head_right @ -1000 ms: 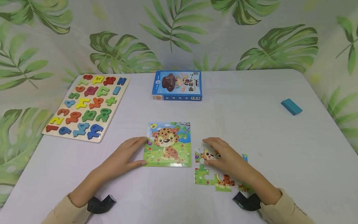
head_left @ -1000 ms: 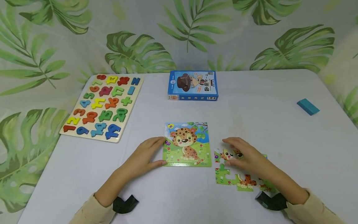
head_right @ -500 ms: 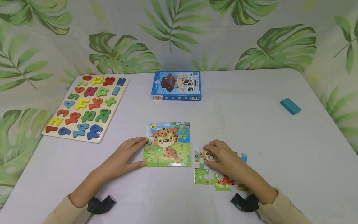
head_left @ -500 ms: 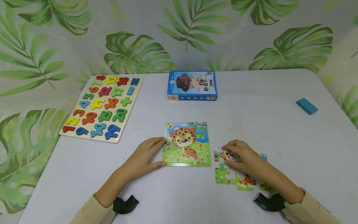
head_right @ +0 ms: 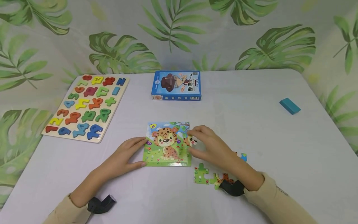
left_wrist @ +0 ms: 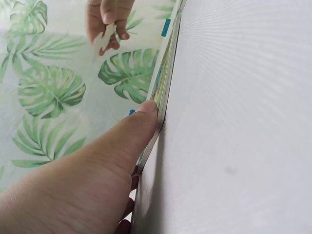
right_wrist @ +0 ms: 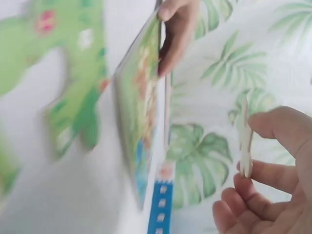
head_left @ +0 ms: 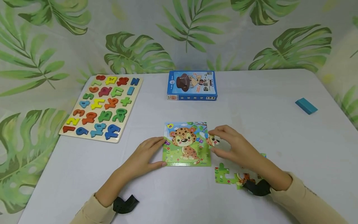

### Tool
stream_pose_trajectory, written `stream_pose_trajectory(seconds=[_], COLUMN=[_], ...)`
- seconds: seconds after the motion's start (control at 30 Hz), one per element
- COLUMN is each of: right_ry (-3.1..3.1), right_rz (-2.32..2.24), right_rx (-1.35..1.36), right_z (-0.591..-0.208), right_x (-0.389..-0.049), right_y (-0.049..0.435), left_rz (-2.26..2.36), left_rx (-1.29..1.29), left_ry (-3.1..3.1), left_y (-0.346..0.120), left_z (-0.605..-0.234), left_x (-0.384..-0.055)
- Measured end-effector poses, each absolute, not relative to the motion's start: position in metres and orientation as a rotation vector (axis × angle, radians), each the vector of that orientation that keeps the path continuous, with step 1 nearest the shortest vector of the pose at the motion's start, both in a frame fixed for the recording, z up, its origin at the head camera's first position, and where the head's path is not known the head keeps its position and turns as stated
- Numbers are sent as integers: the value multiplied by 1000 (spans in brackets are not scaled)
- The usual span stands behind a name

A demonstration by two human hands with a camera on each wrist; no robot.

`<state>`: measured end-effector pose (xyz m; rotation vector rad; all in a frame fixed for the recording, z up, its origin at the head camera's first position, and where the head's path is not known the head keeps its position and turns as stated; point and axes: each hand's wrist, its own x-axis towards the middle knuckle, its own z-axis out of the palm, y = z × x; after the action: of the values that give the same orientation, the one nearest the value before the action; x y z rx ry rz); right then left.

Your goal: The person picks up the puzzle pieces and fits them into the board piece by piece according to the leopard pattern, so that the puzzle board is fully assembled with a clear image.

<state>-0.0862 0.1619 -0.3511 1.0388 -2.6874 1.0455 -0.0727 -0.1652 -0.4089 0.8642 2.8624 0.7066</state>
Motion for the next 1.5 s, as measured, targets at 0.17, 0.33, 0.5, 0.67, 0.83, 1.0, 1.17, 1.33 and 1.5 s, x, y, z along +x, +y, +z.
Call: stream_pose_trajectory(seconds=[0.17, 0.33, 0.5, 0.67, 0.83, 1.0, 1.17, 1.33, 1.5], right_ry=[-2673, -2739, -2849, -2884, -2871, -2847, -2863, -2982, -3085], right_rz=[1134, 1157, 1105, 931, 854, 847, 818, 771, 958], right_rx=[1076, 1072, 1074, 1128, 1140, 1144, 1144, 1171, 1177], right_z=[-344, -356, -374, -386, -391, -390, -389, -383, -378], right_x=[-94, -101, -108, -114, -117, -117, -116, -114, -113], right_y=[125, 94, 80, 74, 71, 69, 67, 70, 81], left_rz=[719, 732, 740, 754, 741, 660, 591, 598, 614], left_rx=[880, 897, 889, 874, 893, 920, 920, 906, 899], left_ry=[2864, 2863, 2858, 2841, 2843, 2842, 2830, 2814, 2811], left_y=[-165, -165, -164, -163, -164, -164, -164, -164, -163], left_z=[-411, -411, -412, -412, -410, -407, -403, -400, -401], left_x=[-74, -75, -75, -75, -76, -77, -79, -79, -79])
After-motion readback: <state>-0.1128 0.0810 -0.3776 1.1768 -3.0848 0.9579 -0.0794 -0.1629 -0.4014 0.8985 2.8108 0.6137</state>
